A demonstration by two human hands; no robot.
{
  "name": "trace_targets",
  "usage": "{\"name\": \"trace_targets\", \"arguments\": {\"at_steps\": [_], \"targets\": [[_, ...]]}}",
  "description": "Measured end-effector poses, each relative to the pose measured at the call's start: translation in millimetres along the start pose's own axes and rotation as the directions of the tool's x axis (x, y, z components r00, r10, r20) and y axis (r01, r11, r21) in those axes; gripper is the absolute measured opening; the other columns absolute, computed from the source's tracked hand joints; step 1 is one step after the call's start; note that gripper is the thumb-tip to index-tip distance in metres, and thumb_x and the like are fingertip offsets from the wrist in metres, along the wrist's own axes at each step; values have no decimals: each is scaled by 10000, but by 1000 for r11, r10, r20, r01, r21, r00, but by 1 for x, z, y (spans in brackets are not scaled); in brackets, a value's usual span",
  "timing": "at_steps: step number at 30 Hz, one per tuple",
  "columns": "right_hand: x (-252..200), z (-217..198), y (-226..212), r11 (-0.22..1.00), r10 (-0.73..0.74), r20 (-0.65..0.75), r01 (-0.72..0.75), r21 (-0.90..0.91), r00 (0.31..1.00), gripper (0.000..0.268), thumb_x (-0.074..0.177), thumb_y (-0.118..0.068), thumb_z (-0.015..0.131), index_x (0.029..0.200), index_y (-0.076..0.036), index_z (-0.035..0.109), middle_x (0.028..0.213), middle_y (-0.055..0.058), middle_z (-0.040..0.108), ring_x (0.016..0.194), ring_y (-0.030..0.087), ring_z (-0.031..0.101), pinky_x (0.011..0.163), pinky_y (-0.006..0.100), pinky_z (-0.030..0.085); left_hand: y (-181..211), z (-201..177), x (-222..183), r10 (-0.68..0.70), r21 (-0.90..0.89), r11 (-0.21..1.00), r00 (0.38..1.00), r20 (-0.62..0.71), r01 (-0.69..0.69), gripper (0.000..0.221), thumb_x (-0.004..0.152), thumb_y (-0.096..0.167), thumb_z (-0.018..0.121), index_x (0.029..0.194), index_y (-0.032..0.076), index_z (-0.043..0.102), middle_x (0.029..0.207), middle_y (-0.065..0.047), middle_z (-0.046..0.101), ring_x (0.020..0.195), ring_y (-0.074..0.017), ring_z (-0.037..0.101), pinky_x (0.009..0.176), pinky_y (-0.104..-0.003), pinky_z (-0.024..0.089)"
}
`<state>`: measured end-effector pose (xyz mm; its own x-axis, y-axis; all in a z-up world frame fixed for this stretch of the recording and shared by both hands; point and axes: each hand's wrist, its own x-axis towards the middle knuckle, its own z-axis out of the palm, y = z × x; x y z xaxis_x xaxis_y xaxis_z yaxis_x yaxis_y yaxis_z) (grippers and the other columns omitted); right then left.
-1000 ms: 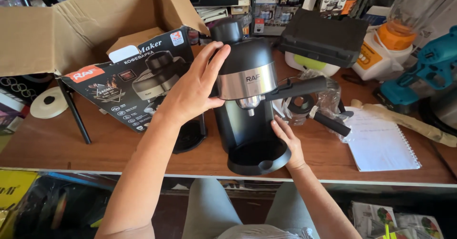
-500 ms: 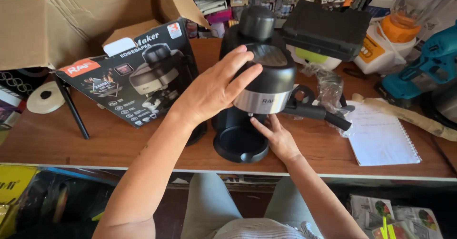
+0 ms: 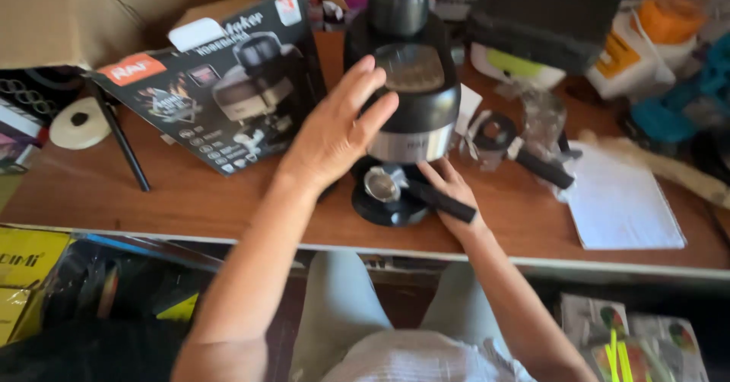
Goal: Unboxing and assembling a coffee maker by removing packaging and attaching components like the portafilter.
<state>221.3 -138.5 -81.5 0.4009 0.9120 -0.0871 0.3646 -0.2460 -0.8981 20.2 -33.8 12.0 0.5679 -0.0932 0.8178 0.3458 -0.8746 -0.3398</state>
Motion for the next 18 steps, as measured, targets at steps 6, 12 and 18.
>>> {"name": "trace_targets", "arguments": {"at_steps": [6,12,18], "targets": [[49,-9,130,847,-444,-263,497,190,856,463,1018,156,402,1385,2,639,1296,300,599,1104,480,644,903,502,591,31,22,-37,-238,-155,965,953,-186,211,574,1001,-97,505,1462,244,536,1523,-233,461,1363,-592,448,1011,-607,543],[0,-47,92,680,-239,14,157,717,971,521,1071,-413,426,1515,-155,515,1467,59,577,1268,236,601,1063,375,462,46,34,-54,-229,-111,972,949,-218,209,707,990,-131,522,1499,356,458,1531,-217,462,1329,-610,462,1044,-712,480],[-27,-12,98,432,-443,349,538,-724,826,570,935,-423,600,1491,-416,477,1418,31,539,1077,361,694,813,500,631,50,31,-52,-211,-64,977,949,-234,201,592,1046,-39,502,1495,345,466,1504,-248,485,1281,-635,490,992,-684,532]]}}
